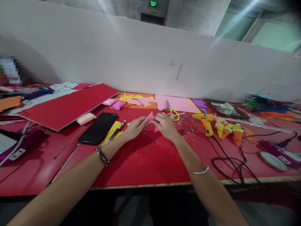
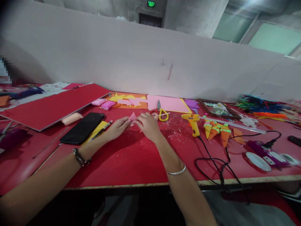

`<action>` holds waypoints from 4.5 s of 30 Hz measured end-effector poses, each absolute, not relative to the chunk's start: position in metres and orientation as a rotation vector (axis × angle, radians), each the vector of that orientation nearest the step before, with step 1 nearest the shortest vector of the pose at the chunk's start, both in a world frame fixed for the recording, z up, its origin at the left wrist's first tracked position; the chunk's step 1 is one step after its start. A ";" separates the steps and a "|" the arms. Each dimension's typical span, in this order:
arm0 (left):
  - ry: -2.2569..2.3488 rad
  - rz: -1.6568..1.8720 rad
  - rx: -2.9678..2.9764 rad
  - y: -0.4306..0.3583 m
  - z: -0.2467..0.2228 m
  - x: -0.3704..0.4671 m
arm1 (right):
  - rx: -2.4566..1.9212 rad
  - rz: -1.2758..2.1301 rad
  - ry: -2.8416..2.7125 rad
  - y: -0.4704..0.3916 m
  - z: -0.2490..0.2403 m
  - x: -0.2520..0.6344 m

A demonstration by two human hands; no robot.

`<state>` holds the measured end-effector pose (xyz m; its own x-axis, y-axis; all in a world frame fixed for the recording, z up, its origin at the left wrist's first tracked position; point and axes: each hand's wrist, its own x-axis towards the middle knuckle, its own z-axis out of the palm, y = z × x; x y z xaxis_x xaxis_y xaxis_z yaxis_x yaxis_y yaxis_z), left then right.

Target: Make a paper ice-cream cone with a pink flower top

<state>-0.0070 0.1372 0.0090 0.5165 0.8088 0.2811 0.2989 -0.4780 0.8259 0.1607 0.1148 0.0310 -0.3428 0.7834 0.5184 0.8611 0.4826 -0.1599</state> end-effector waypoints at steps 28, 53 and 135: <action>0.897 0.544 2.187 0.138 0.023 -0.026 | -1.218 -0.112 -2.435 0.115 0.028 0.167; 0.957 0.978 2.319 0.139 0.017 -0.021 | -1.286 0.018 -2.411 0.116 0.029 0.168; 1.024 1.072 2.288 0.132 0.023 -0.014 | -1.185 0.399 -2.343 0.101 0.038 0.156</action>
